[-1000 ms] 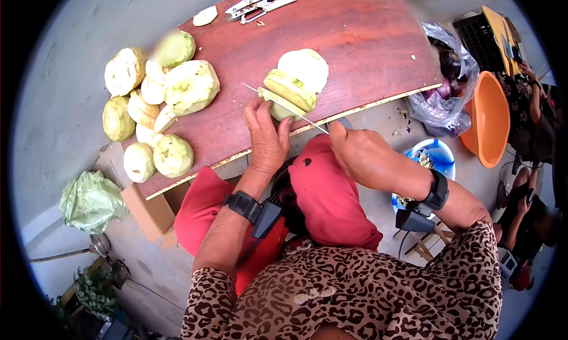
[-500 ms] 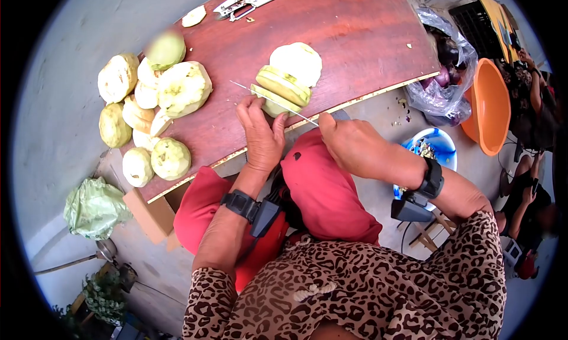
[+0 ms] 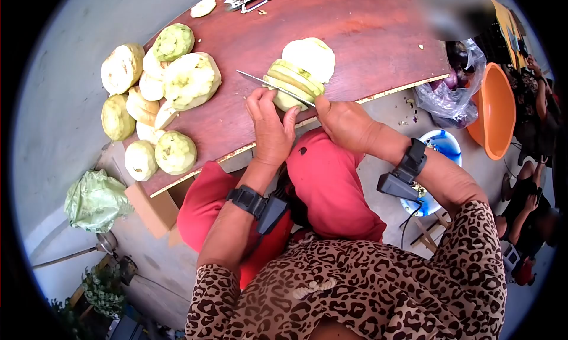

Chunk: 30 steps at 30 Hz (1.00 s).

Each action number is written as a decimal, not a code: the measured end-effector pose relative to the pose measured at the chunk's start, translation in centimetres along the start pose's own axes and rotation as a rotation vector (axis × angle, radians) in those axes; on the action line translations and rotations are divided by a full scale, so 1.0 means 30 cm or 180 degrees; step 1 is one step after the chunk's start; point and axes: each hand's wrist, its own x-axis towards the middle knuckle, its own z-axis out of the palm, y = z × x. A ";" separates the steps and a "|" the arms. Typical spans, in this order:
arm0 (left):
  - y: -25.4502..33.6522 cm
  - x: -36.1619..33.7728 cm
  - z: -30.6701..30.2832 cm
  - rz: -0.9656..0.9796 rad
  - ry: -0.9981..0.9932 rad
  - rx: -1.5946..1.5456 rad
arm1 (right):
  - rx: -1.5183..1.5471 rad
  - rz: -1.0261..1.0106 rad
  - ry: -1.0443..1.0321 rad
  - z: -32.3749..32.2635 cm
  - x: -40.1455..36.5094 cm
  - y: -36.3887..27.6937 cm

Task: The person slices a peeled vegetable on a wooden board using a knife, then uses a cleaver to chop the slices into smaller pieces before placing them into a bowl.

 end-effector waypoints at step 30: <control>0.011 -0.005 0.012 0.0110 0.0290 0.0234 | 0.0203 0.0108 -0.0140 -0.043 0.008 0.006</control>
